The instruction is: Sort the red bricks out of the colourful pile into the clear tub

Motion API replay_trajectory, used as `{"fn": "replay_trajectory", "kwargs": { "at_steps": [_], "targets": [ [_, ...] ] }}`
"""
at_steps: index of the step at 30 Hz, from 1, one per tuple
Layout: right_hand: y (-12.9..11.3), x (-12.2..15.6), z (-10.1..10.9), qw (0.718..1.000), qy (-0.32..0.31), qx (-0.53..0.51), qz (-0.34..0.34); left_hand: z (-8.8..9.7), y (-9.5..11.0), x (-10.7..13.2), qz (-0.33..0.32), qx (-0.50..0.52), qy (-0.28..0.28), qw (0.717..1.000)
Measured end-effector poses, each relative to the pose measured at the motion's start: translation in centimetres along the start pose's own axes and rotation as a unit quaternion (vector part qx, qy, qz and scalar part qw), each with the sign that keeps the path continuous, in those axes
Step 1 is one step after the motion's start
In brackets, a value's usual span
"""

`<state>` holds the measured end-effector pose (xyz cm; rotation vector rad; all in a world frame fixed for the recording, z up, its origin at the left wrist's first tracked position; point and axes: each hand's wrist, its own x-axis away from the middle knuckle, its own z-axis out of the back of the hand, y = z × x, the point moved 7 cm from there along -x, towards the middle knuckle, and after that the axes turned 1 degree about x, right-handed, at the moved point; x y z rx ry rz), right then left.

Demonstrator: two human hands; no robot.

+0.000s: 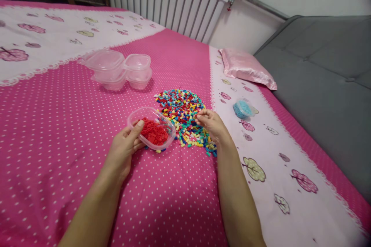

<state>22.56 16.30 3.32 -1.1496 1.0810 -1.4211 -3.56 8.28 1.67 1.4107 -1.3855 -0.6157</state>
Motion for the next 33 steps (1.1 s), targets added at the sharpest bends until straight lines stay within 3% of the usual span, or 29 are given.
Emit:
{"fn": "replay_trajectory", "kwargs": {
  "at_steps": [4,8,12,15,19,22,25,29,33],
  "targets": [
    [-0.2,0.1,-0.2,0.981,0.000,-0.188,-0.038,0.0,0.0,-0.1,0.000,0.002,-0.001,1.000],
    [0.1,-0.2,-0.1,0.936,0.029,-0.341,-0.078,0.1,0.0,-0.1,0.001,-0.002,0.000,1.000],
    [0.3,-0.4,0.0,0.900,0.033,-0.418,-0.120,0.1,0.0,-0.1,0.000,-0.005,0.002,1.000],
    [0.2,-0.4,0.2,0.897,0.046,-0.423,-0.119,0.1,0.0,-0.1,0.000,-0.004,0.006,1.000],
    [0.1,-0.3,1.0,0.946,0.081,-0.305,-0.070,0.1,0.0,0.0,0.000,-0.005,0.004,1.000],
    [0.1,-0.2,0.7,0.985,0.057,-0.157,-0.033,0.1,0.0,0.0,0.002,-0.003,0.007,1.000],
    [0.6,-0.2,0.3,0.999,0.022,-0.022,-0.023,0.2,0.0,0.0,0.004,-0.001,0.007,1.000],
    [0.4,-0.4,0.5,0.981,0.040,0.187,0.026,0.1,0.1,-0.1,-0.003,-0.002,0.007,1.000],
    [0.4,-0.4,0.6,0.917,0.065,0.393,0.011,0.2,0.0,-0.1,-0.003,-0.001,0.005,1.000]
  ]
}}
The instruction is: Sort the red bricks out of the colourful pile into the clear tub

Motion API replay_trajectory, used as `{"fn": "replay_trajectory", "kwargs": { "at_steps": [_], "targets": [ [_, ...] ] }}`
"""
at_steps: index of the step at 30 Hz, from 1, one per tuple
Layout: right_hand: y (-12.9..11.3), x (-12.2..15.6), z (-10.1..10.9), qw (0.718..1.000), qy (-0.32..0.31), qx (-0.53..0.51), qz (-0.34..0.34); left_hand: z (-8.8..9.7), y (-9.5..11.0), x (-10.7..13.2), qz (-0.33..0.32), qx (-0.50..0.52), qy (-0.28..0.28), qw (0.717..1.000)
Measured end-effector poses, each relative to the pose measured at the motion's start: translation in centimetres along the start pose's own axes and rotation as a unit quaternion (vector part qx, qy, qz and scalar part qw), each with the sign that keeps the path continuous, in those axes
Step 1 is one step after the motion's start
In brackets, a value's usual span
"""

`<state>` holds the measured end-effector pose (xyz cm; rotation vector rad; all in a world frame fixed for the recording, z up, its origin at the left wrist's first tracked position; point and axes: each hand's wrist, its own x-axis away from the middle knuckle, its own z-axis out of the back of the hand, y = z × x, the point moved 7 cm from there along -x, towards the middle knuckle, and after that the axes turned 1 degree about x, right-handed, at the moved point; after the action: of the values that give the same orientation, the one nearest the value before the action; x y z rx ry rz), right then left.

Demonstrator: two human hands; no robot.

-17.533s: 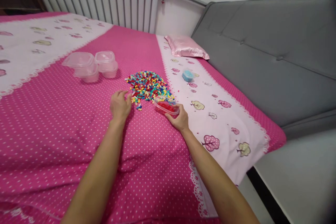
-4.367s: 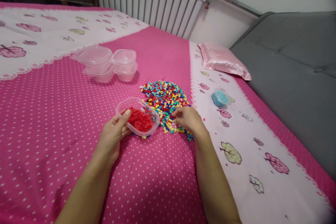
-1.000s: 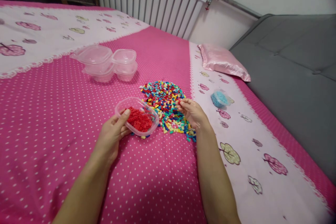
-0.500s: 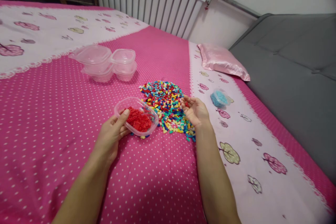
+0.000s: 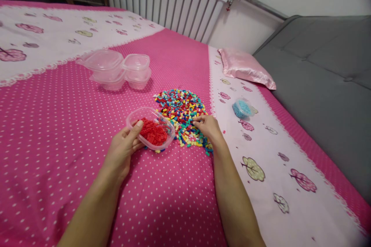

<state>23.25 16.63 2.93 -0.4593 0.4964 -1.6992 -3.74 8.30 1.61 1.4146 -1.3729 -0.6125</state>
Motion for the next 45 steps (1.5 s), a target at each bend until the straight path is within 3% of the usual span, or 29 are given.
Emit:
{"fn": "replay_trajectory", "kwargs": {
  "at_steps": [7,17,35,42,45],
  "targets": [
    [-0.9,0.5,0.0,0.990,0.008,0.143,0.003,-0.1,0.0,0.0,0.003,0.000,-0.001,1.000],
    [-1.2,0.7,-0.2,0.983,-0.007,0.183,0.014,-0.1,0.0,0.0,0.003,-0.004,-0.002,1.000],
    [-1.2,0.5,-0.1,0.985,0.019,0.170,0.009,-0.3,0.2,0.1,0.002,-0.010,-0.006,1.000],
    [-0.9,0.0,0.0,0.994,0.038,0.097,0.026,-0.1,0.1,0.2,0.004,-0.006,-0.005,1.000],
    [-0.6,-0.1,0.1,0.998,0.046,0.016,0.025,-0.2,0.1,0.1,0.003,-0.006,-0.006,1.000]
  ]
}}
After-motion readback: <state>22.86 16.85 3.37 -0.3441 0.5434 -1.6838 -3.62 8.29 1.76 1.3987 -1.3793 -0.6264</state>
